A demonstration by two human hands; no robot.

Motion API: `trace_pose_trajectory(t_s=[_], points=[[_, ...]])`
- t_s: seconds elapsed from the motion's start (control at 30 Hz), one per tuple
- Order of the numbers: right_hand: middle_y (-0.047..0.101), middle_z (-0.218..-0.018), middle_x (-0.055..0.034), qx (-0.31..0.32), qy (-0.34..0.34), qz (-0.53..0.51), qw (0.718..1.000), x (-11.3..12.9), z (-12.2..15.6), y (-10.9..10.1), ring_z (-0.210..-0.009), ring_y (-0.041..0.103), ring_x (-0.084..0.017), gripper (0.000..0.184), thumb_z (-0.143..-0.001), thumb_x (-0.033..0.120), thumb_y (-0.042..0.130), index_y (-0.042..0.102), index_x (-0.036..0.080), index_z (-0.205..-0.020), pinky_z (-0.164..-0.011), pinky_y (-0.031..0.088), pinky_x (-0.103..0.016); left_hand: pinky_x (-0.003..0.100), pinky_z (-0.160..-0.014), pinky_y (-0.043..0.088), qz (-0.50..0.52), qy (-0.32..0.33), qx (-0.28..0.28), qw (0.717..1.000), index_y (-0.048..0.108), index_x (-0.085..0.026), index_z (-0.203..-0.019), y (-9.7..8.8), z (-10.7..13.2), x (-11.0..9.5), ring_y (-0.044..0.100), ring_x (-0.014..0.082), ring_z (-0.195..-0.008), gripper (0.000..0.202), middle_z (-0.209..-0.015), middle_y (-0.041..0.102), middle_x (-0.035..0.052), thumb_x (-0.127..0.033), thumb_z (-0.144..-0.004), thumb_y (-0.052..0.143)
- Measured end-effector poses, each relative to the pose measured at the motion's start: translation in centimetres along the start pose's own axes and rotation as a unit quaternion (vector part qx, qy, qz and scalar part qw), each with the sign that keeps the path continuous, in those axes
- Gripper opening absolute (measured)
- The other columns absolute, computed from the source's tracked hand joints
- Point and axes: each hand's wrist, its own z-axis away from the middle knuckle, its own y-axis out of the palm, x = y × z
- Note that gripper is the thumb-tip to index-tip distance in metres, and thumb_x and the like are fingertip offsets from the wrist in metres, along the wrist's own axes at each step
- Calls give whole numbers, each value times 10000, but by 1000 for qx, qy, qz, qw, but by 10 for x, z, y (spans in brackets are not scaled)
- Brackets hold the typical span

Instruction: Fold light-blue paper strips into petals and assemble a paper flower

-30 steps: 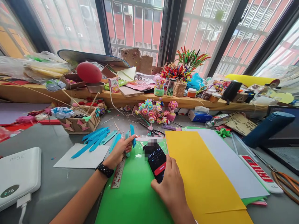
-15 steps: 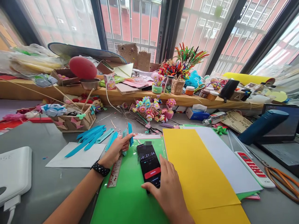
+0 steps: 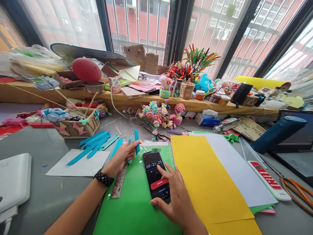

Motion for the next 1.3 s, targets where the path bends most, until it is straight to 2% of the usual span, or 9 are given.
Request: trace_pose_trajectory(t_s=[0.1,0.27,0.37,0.57,0.7,0.87,1.1,1.2,1.3], points=[[418,-1272,-76,-38,20,-30,999,-8,-4,-7,-1249,223,-245,399,-753,439,494,330,224,-1046,-1003,199,-484,154,-329,153,-4,-1,-1,1000,430,-160,-610,-1,0,0,177,14,-349,314,-430,206,-120,-404,-595,627],[515,-1179,-52,-41,-5,-68,997,-25,-6,-9,-1209,311,-227,313,-774,498,415,361,234,-934,-1011,188,-466,153,-329,144,-3,-3,-2,1000,412,-166,-595,0,0,0,173,13,-346,323,-431,204,-120,-407,-593,627],[507,-1182,-66,-43,-13,-65,997,-27,-5,-6,-1214,302,-233,375,-769,534,389,375,227,-983,-1015,177,-461,154,-329,143,-7,-7,-4,1000,430,-162,-611,0,0,0,175,12,-340,319,-421,209,-122,-409,-587,630],[523,-1151,-80,3,-27,-31,999,-22,-8,-7,-1227,278,-249,478,-745,541,427,386,215,-1093,-1018,135,-493,154,-330,137,-4,-13,7,1000,439,-161,-631,-1,-2,1,177,11,-332,298,-421,212,-122,-398,-607,618],[484,-1201,-90,-34,-3,-68,997,-23,-6,-6,-1224,285,-241,423,-774,541,367,381,212,-1040,-1002,213,-475,153,-330,138,-6,-12,6,1000,449,-158,-644,-1,-1,1,183,10,-333,302,-425,221,-121,-402,-601,622],[477,-1198,-107,-55,33,-79,995,-27,-3,-2,-1209,309,-245,406,-793,519,347,388,204,-1047,-978,273,-459,155,-323,134,-6,-16,4,1000,492,-145,-693,0,-1,0,173,12,-332,298,-424,212,-123,-399,-603,618],[549,-1120,-83,-66,32,-75,995,-27,-3,-2,-1169,376,-234,287,-819,467,331,397,217,-943,-1003,204,-489,150,-325,140,-6,-14,-2,1000,497,-140,-713,1,-1,0,169,8,-332,296,-416,213,-125,-393,-616,618],[510,-1148,-94,-74,63,-71,993,-25,-4,-1,-1189,345,-220,252,-822,372,385,383,208,-1014,-985,268,-456,150,-326,134,-1,-20,2,1000,521,-126,-751,1,-1,0,171,7,-329,324,-414,209,-127,-395,-605,626],[458,-1177,-106,-83,85,-52,992,-26,-6,1,-1186,341,-219,359,-794,310,452,338,199,-1116,-964,313,-433,153,-327,130,-1,-23,9,1000,542,-117,-774,0,-1,0,175,7,-325,349,-413,206,-127,-403,-594,631]])
